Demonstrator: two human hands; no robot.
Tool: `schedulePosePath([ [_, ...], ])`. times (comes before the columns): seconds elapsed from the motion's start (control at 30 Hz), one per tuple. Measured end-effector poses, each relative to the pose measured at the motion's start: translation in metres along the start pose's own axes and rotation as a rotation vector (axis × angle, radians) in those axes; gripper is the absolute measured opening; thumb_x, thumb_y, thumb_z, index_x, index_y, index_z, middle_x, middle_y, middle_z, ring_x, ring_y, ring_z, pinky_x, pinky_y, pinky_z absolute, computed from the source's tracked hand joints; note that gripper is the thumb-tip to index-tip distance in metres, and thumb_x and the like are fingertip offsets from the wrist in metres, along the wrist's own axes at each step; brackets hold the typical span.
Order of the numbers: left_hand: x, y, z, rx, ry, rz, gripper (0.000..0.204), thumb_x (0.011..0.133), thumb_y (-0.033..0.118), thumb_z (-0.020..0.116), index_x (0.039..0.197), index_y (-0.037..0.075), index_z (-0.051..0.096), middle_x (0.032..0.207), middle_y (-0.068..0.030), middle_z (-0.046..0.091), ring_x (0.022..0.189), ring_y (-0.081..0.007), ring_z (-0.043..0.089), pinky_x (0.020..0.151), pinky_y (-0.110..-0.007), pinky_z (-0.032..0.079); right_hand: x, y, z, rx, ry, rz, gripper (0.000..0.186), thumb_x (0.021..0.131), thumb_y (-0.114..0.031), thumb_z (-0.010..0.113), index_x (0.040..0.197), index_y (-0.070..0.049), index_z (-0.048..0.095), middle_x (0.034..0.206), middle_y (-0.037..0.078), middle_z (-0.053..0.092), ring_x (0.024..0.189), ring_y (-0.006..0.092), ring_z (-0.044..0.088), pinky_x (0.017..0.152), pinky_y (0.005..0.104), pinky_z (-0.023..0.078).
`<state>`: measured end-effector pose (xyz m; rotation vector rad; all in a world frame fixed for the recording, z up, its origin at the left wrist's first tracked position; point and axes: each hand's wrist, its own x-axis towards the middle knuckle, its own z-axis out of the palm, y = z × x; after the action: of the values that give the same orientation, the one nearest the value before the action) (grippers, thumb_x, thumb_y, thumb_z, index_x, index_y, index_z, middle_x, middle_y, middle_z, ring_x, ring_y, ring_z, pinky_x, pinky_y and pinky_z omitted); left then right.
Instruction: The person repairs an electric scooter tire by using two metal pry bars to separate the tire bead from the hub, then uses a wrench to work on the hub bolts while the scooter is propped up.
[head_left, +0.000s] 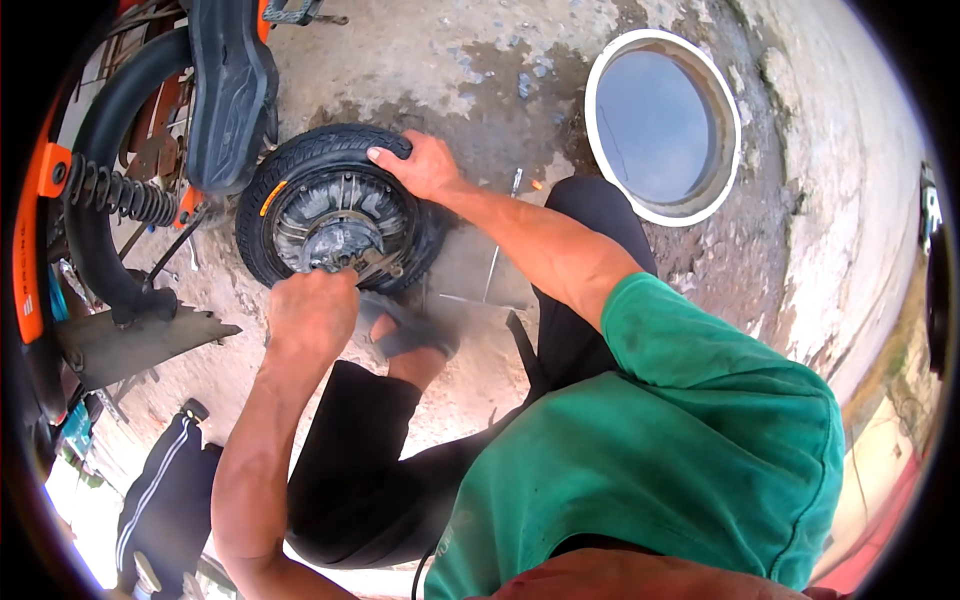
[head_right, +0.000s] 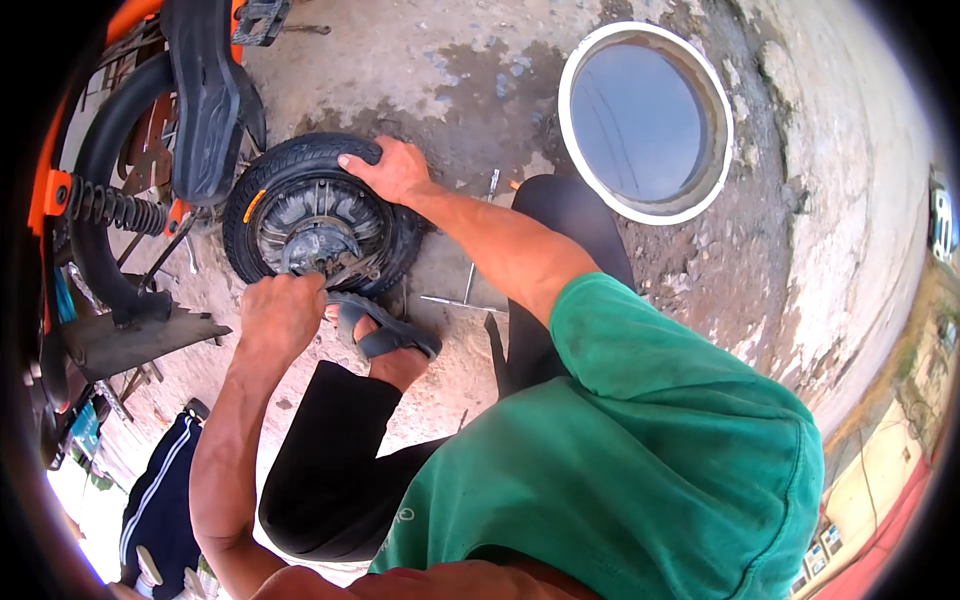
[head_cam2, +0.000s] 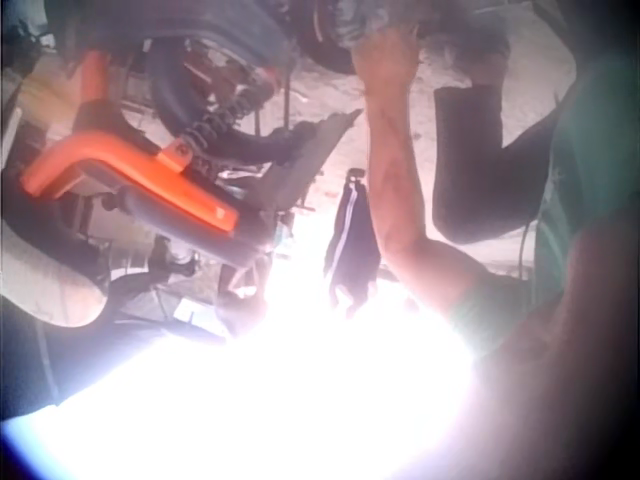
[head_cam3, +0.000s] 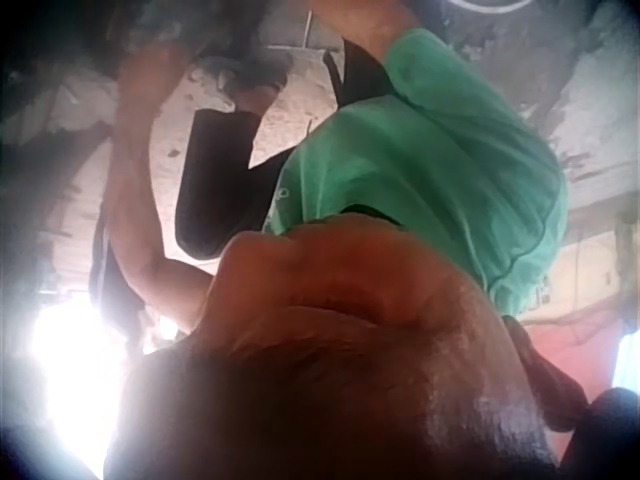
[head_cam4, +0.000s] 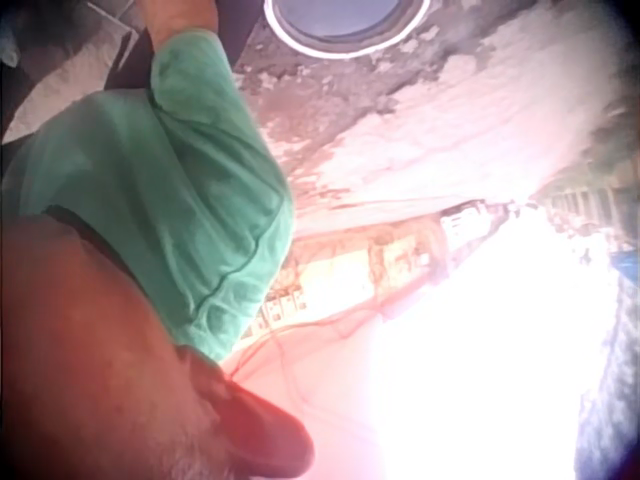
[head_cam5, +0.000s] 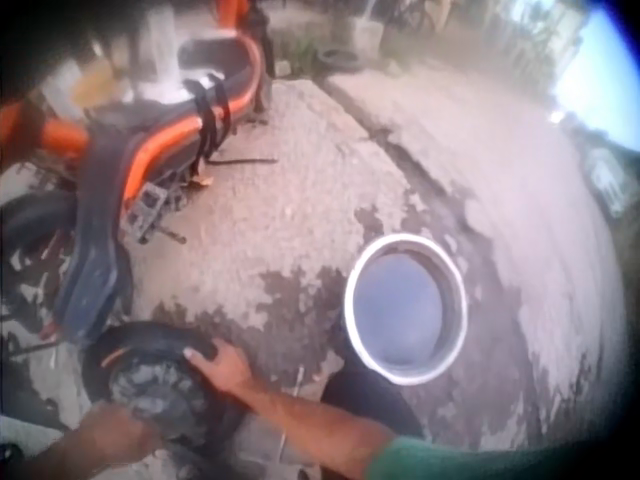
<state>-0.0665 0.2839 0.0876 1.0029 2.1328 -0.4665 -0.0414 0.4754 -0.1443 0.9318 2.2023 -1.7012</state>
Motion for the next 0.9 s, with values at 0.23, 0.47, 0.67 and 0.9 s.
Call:
schedulePosePath([
  [0.23,0.026,-0.028,0.000,-0.071,-0.016,0.158,0.020,0.094,0.028,0.068,0.094,0.012,0.080,0.085,-0.0193,0.077,0.085,-0.0386,0.078,0.083,-0.050,0.061,-0.001,0.003,0.000,-0.008,0.021,-0.046,0.093,0.081,-0.079,0.073,0.122,0.005,0.074,0.112,0.032,0.076,0.112,0.0447,0.074,0.098,0.0515,0.057],
  [0.47,0.025,-0.032,0.000,-0.035,0.034,0.276,0.017,0.093,0.027,0.072,0.090,0.011,0.076,0.080,-0.0185,0.075,0.081,-0.0406,0.075,0.077,-0.054,0.059,0.002,0.006,0.000,0.028,0.015,-0.061,0.096,0.081,-0.080,0.073,0.122,0.007,0.073,0.111,0.033,0.076,0.111,0.0455,0.074,0.098,0.0512,0.056],
  [0.67,0.024,-0.023,0.000,0.029,0.013,0.207,0.016,0.092,0.026,0.073,0.089,0.011,0.076,0.079,-0.0175,0.075,0.080,-0.0396,0.075,0.075,-0.054,0.058,0.002,0.006,0.000,0.017,0.013,-0.052,0.095,0.081,-0.079,0.074,0.126,0.005,0.073,0.117,0.032,0.075,0.116,0.0463,0.073,0.102,0.0507,0.057],
  [0.9,0.028,-0.038,-0.003,0.012,0.013,0.285,0.014,0.091,0.025,0.073,0.091,0.011,0.076,0.079,-0.0170,0.075,0.080,-0.0387,0.075,0.075,-0.053,0.058,0.002,0.002,-0.003,0.035,-0.033,-0.039,0.095,0.082,-0.078,0.075,0.127,0.005,0.073,0.118,0.033,0.075,0.116,0.0461,0.073,0.102,0.0506,0.057],
])
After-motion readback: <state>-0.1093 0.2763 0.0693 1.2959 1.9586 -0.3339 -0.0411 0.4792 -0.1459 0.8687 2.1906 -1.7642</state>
